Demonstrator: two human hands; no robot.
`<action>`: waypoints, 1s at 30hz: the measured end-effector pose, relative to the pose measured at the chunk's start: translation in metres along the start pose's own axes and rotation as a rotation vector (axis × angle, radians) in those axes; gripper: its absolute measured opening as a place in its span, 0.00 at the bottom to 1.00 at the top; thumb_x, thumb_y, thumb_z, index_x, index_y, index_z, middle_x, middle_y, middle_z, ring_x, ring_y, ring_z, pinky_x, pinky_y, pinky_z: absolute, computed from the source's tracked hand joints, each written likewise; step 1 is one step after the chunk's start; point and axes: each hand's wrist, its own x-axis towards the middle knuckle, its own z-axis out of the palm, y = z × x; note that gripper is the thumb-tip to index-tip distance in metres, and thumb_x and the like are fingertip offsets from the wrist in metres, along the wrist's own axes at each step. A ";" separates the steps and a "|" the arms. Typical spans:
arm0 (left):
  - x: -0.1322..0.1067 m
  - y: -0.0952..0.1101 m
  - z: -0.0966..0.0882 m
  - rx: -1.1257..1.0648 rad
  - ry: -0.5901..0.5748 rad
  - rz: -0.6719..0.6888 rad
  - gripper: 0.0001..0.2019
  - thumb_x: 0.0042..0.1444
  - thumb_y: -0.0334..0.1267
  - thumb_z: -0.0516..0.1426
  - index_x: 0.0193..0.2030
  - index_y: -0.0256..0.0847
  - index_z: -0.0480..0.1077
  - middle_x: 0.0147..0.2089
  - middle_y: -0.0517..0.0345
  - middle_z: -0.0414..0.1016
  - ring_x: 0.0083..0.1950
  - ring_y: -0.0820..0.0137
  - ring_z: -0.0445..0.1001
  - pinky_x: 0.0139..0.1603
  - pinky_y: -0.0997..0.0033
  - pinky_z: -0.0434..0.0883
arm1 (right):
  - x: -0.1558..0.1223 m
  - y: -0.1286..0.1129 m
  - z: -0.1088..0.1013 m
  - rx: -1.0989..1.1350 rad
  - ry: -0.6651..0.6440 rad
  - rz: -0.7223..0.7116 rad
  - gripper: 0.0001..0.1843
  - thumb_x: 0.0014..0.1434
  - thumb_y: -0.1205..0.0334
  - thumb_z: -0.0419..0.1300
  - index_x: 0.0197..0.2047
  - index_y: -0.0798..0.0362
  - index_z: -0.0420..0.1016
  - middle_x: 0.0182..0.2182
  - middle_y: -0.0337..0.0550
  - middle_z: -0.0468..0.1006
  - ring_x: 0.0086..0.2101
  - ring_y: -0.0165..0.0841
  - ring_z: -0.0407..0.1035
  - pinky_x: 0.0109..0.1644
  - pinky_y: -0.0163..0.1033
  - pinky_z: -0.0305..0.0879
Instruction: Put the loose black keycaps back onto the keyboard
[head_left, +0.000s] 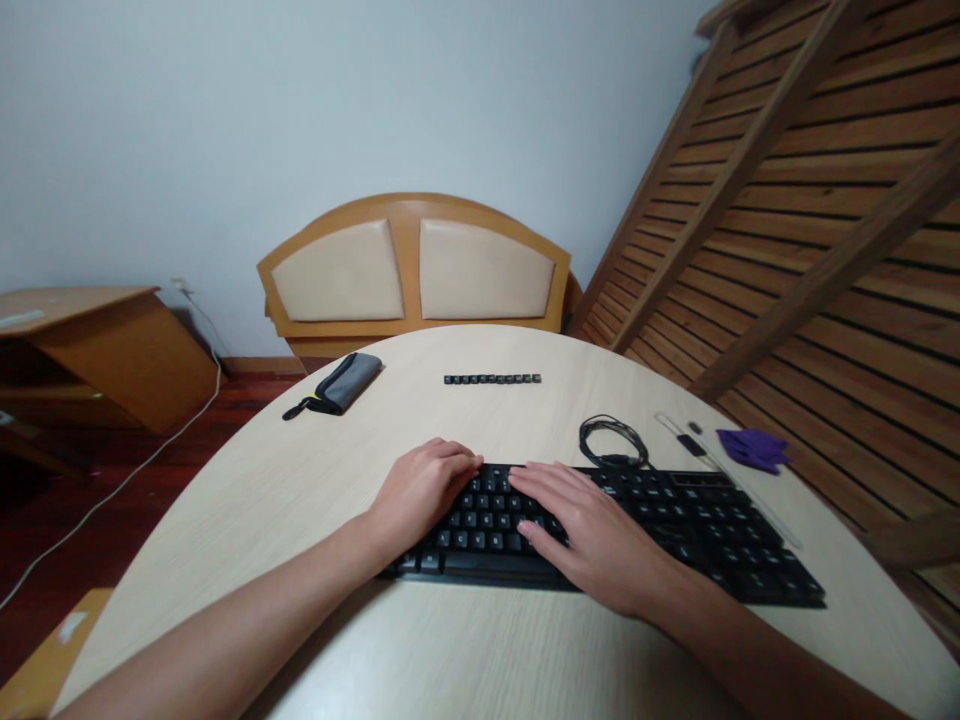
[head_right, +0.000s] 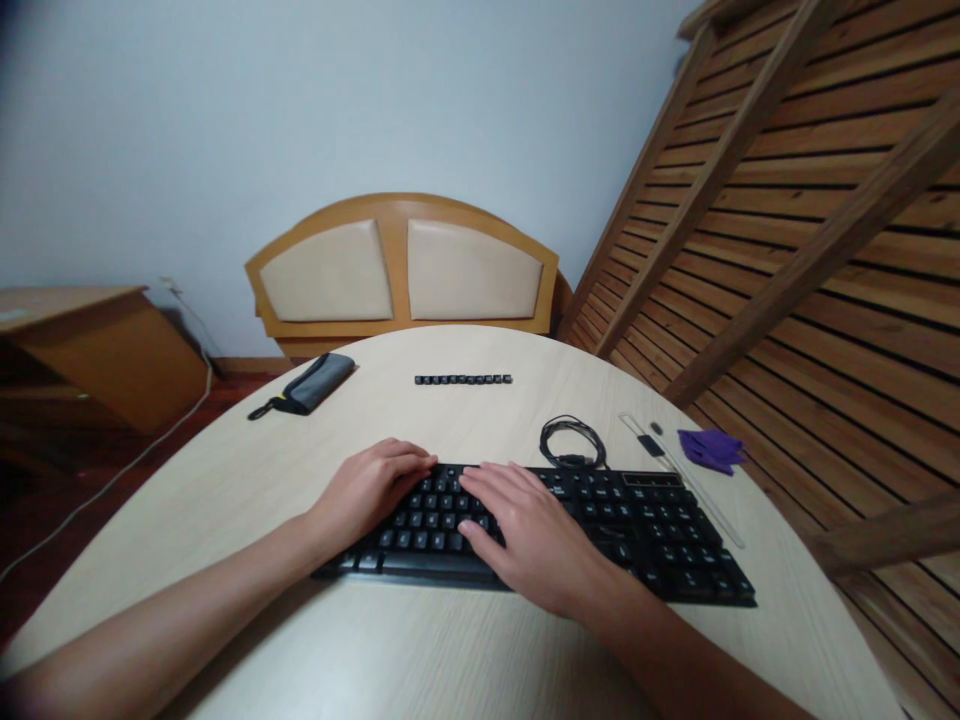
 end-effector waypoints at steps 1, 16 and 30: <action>0.000 0.001 -0.001 0.008 -0.013 0.008 0.14 0.71 0.36 0.51 0.50 0.40 0.79 0.50 0.54 0.82 0.49 0.61 0.78 0.51 0.59 0.77 | 0.000 0.000 0.000 -0.007 -0.001 -0.001 0.22 0.68 0.56 0.57 0.63 0.52 0.72 0.60 0.49 0.75 0.61 0.43 0.67 0.67 0.57 0.61; -0.005 0.023 -0.016 0.151 -0.143 0.034 0.20 0.70 0.41 0.49 0.60 0.32 0.72 0.60 0.46 0.77 0.56 0.56 0.77 0.58 0.53 0.75 | 0.000 -0.003 0.000 -0.148 0.029 0.204 0.35 0.61 0.46 0.59 0.66 0.58 0.69 0.63 0.57 0.71 0.64 0.50 0.63 0.69 0.60 0.57; -0.010 0.028 -0.013 0.232 -0.180 0.010 0.25 0.69 0.50 0.50 0.63 0.33 0.69 0.64 0.42 0.72 0.62 0.54 0.73 0.63 0.52 0.70 | -0.006 0.016 -0.003 -0.231 -0.081 0.382 0.44 0.62 0.34 0.53 0.70 0.59 0.63 0.68 0.57 0.64 0.67 0.52 0.57 0.71 0.61 0.51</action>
